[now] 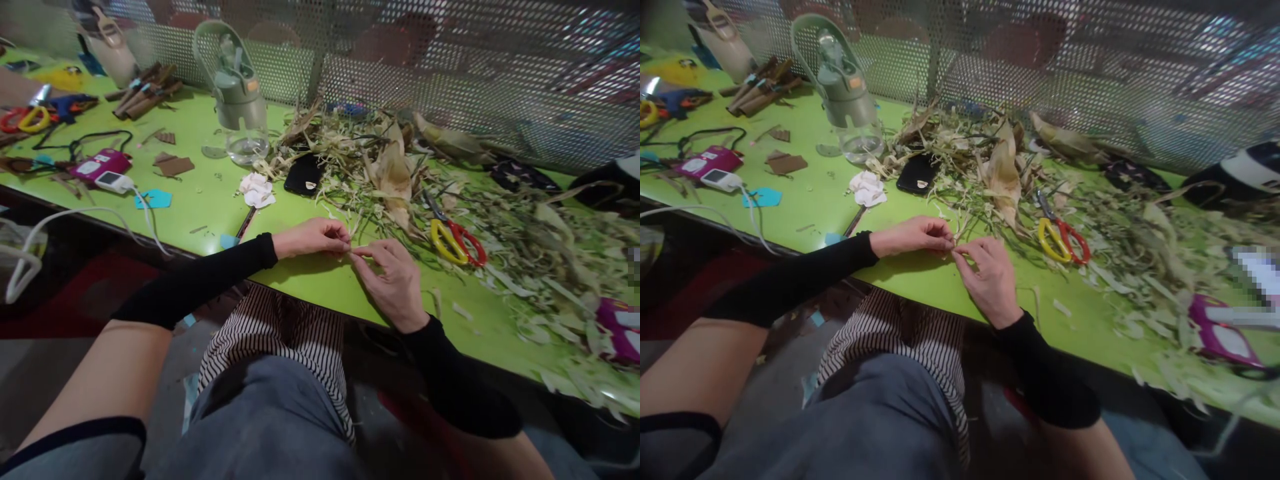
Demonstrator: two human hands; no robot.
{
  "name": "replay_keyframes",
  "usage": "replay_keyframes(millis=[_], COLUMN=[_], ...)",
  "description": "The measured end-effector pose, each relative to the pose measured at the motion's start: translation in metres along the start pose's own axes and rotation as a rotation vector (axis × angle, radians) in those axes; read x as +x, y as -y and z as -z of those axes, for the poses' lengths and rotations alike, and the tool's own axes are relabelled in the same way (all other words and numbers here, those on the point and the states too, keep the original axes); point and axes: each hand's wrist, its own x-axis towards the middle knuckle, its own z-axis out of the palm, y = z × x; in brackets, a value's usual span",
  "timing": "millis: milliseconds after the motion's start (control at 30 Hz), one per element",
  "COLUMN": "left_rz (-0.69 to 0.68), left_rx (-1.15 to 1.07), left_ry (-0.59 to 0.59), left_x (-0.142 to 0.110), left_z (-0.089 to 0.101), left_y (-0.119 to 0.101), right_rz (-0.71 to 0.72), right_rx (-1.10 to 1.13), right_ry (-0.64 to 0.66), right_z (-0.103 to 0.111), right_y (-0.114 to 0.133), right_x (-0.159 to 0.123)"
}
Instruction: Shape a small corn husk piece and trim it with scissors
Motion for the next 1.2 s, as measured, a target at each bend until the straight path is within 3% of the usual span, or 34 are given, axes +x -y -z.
replay_keyframes(millis=[200, 367, 600, 833, 1000, 1200], left_rz=[0.002, -0.068, -0.448, -0.562, -0.702, -0.771], left_rx=[0.013, 0.013, 0.460, 1.040, 1.131, 1.068], left_ry=[0.008, 0.045, -0.037, -0.188, -0.202, -0.257], left_x=[0.003, 0.002, -0.006, -0.009, -0.007, -0.011], left_z=[0.003, 0.001, -0.006, -0.017, -0.014, -0.010], left_y=[0.001, 0.002, -0.001, 0.008, 0.013, 0.014], right_rz=[0.122, 0.072, -0.042, -0.306, -0.309, -0.340], right_rx=[-0.050, 0.002, 0.118, 0.440, 0.540, 0.561], right_ry=[0.032, 0.009, -0.006, 0.062, 0.228, 0.221], right_z=[-0.002, -0.002, 0.001, 0.001, 0.010, 0.009], right_y=[-0.002, -0.005, -0.003, -0.011, -0.013, -0.014], right_x=[0.001, 0.004, 0.003, 0.009, 0.016, 0.021])
